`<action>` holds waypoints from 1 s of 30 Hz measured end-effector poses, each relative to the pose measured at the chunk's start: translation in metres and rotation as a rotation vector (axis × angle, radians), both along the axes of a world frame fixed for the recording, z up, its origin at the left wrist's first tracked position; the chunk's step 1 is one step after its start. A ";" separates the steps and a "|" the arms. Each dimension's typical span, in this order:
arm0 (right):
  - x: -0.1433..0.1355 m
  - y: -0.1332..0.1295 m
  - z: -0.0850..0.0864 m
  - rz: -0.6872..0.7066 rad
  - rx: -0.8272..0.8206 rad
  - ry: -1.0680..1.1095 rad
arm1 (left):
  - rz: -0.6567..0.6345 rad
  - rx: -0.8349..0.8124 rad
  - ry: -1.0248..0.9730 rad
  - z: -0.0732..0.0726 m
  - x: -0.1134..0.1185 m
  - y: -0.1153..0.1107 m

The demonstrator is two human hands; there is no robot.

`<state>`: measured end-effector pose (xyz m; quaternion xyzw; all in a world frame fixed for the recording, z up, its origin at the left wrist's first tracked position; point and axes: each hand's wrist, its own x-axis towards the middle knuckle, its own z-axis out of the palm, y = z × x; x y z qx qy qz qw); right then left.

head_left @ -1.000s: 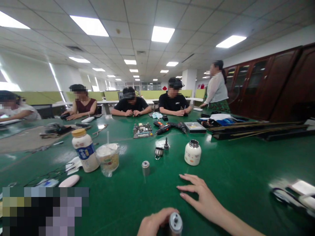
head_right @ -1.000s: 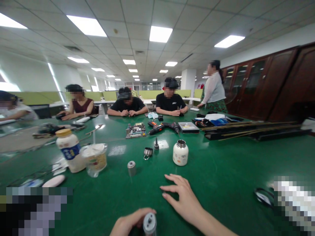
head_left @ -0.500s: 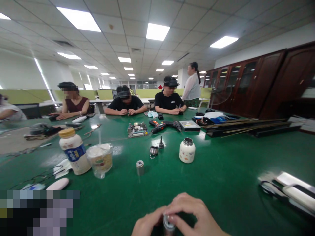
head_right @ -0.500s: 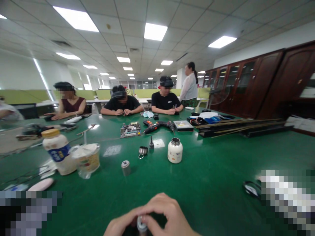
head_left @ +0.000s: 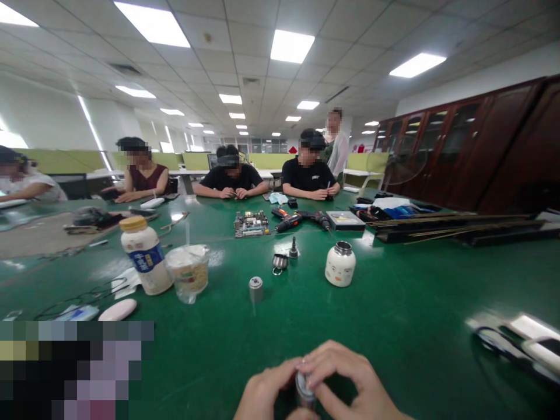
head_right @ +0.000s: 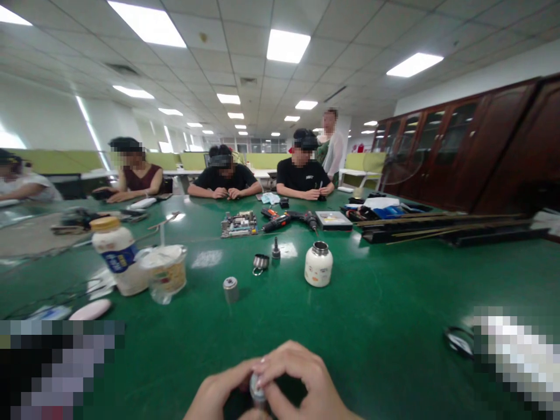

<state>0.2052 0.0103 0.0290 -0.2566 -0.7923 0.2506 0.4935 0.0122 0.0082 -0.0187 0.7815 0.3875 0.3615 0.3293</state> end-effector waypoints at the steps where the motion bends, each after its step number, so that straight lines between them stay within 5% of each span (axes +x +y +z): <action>1: 0.001 -0.001 0.001 -0.013 0.012 0.002 | 0.009 0.003 0.006 0.003 0.001 -0.001; 6: 0.009 -0.005 0.007 -0.147 0.002 0.027 | 0.017 0.024 0.009 0.010 0.004 -0.002; 12: 0.004 -0.004 0.007 -0.029 0.017 -0.056 | 0.008 0.005 -0.018 0.010 0.004 -0.003; 15: 0.002 -0.002 0.005 -0.086 -0.055 -0.045 | 0.001 0.009 -0.010 0.009 0.004 -0.003; 23: 0.024 0.038 -0.010 -0.373 -0.285 -0.146 | 0.044 0.024 0.056 0.008 0.001 -0.003; 30: 0.034 0.054 -0.025 -0.310 -0.324 -0.263 | 0.055 0.000 0.052 0.010 0.002 -0.004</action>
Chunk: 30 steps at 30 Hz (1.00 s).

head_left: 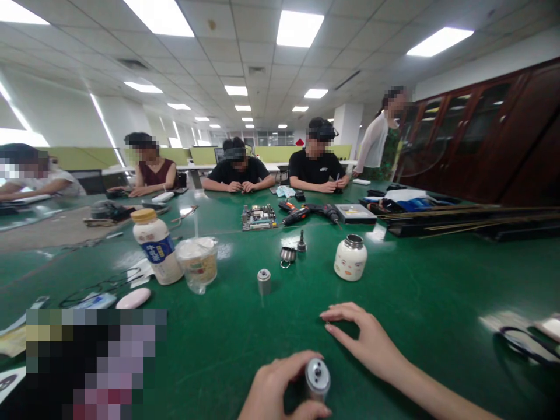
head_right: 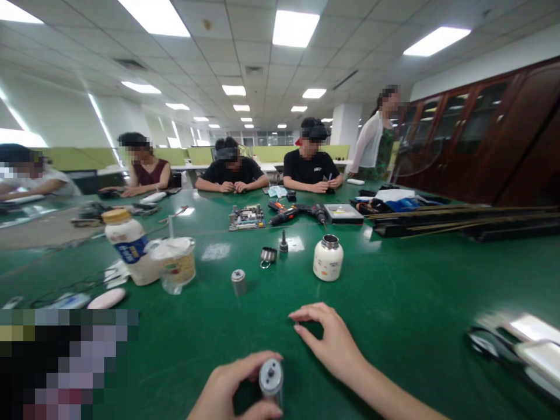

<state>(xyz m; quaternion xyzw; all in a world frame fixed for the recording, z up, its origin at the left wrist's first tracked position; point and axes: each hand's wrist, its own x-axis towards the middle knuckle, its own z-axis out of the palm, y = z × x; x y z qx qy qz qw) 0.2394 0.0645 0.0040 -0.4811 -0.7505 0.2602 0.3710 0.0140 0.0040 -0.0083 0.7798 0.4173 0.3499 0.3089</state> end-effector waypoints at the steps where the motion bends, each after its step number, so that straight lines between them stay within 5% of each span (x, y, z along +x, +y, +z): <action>1: -0.002 -0.002 0.003 0.001 -0.006 0.025 | -0.001 -0.001 -0.001 0.000 0.000 0.000; 5: -0.013 -0.022 0.021 0.017 0.015 0.152 | -0.019 0.006 -0.003 0.000 0.000 0.001; 9: -0.024 -0.046 0.036 0.198 0.093 0.186 | -0.036 0.030 -0.024 -0.005 -0.001 0.001; 16: -0.028 -0.055 0.032 0.291 0.147 0.170 | -0.053 0.065 -0.070 -0.005 0.000 0.000; 21: -0.023 -0.054 0.038 0.150 0.235 0.142 | -0.058 0.035 -0.056 0.002 0.001 -0.003; 30: -0.028 -0.056 0.040 0.244 0.078 -0.039 | -0.052 0.049 -0.084 0.004 0.003 -0.003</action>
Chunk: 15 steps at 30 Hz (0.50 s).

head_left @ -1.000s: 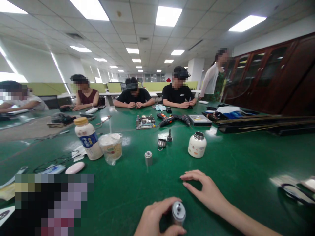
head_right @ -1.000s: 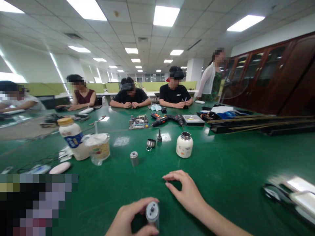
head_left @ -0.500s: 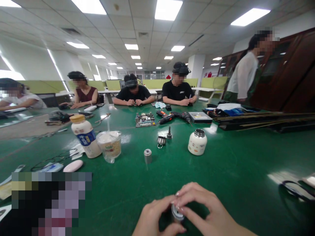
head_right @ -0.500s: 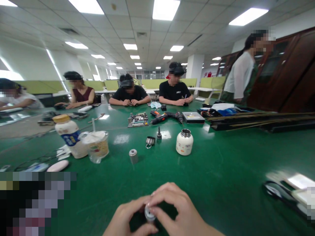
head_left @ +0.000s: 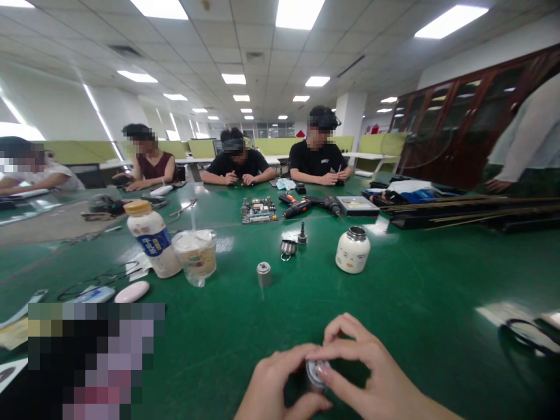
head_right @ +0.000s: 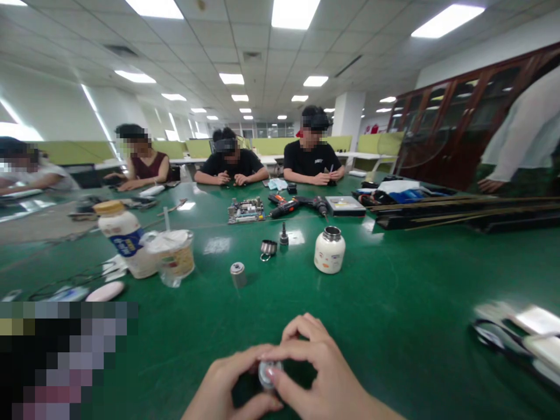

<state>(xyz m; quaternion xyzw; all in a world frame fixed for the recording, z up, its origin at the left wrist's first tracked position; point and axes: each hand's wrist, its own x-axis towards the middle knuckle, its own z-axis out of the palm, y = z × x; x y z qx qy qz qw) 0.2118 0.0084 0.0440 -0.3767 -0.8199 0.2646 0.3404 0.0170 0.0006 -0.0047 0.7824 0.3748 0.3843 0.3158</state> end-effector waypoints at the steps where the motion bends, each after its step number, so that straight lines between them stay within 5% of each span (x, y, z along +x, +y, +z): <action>1: 0.000 0.000 0.000 -0.015 -0.007 0.007 | 0.003 0.000 0.002 0.000 0.000 0.000; 9: 0.019 0.035 -0.015 -0.287 0.108 -0.060 | 0.053 -0.008 0.096 0.005 -0.002 -0.001; 15: 0.030 0.051 -0.038 -0.241 0.101 -0.147 | 0.053 -0.028 0.102 0.007 -0.002 -0.003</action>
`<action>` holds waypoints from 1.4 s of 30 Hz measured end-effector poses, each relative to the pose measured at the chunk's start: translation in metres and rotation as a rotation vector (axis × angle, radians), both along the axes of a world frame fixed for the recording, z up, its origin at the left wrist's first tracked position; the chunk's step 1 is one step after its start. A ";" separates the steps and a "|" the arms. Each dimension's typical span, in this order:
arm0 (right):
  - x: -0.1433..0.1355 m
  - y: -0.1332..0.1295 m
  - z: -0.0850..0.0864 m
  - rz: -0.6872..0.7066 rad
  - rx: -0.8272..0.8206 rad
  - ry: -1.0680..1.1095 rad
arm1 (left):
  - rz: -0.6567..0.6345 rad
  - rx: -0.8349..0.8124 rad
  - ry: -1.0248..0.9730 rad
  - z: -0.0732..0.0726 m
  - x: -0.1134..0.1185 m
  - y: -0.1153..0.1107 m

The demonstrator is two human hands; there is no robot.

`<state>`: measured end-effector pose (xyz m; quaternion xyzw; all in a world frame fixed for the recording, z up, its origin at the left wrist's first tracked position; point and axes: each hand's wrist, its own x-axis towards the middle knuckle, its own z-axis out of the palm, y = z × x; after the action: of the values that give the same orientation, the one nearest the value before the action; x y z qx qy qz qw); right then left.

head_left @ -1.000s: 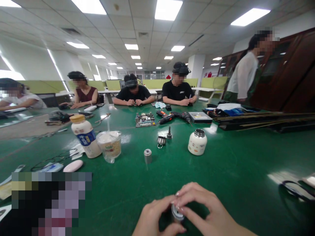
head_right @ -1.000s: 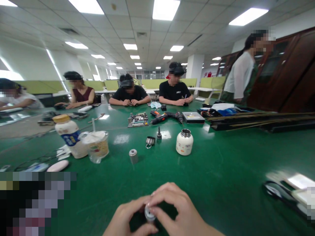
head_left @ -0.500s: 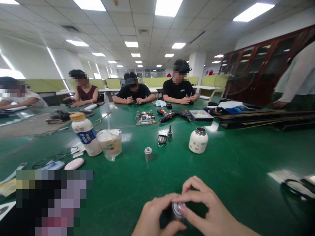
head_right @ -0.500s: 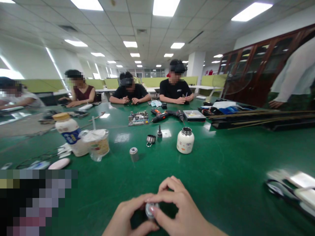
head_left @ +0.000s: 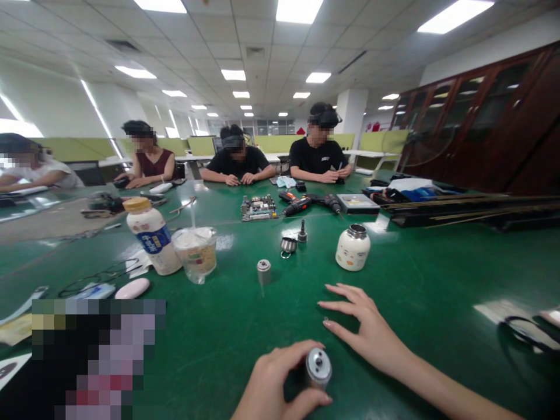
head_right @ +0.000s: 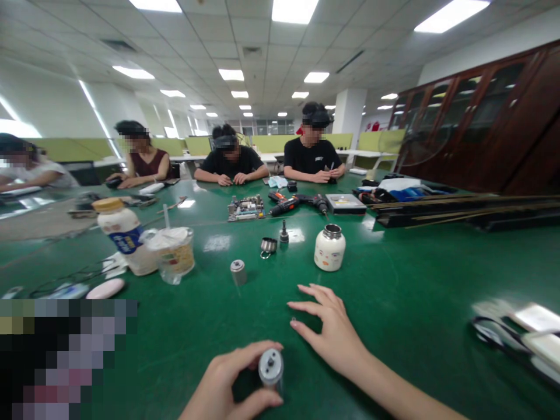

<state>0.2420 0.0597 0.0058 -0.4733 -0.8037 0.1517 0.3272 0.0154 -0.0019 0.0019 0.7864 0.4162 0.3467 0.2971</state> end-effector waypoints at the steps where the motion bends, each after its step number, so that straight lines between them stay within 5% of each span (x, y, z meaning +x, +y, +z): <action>1: 0.000 0.000 0.000 0.025 -0.013 0.021 | 0.002 -0.004 0.000 0.000 0.000 0.000; 9: -0.010 -0.009 0.015 0.010 -0.108 0.246 | 0.008 0.006 -0.001 -0.002 -0.001 0.001; 13: -0.021 -0.031 0.029 0.128 -0.104 0.390 | -0.018 0.025 -0.040 -0.004 -0.001 0.002; 21: -0.030 -0.050 0.032 0.265 -0.092 0.318 | -0.057 0.023 -0.103 -0.005 0.001 0.003; 27: -0.025 -0.048 0.040 0.150 0.077 0.327 | -0.045 0.025 -0.099 -0.002 0.002 0.001; 34: -0.030 -0.053 0.037 0.285 -0.042 0.323 | -0.037 0.031 -0.102 -0.003 0.001 0.001; 42: -0.020 -0.028 0.027 0.023 -0.123 0.428 | -0.018 0.031 -0.042 -0.002 0.001 0.002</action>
<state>0.2216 0.0314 0.0323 -0.4402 -0.7104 0.3014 0.4591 0.0160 -0.0003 0.0000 0.7871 0.3974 0.3669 0.2966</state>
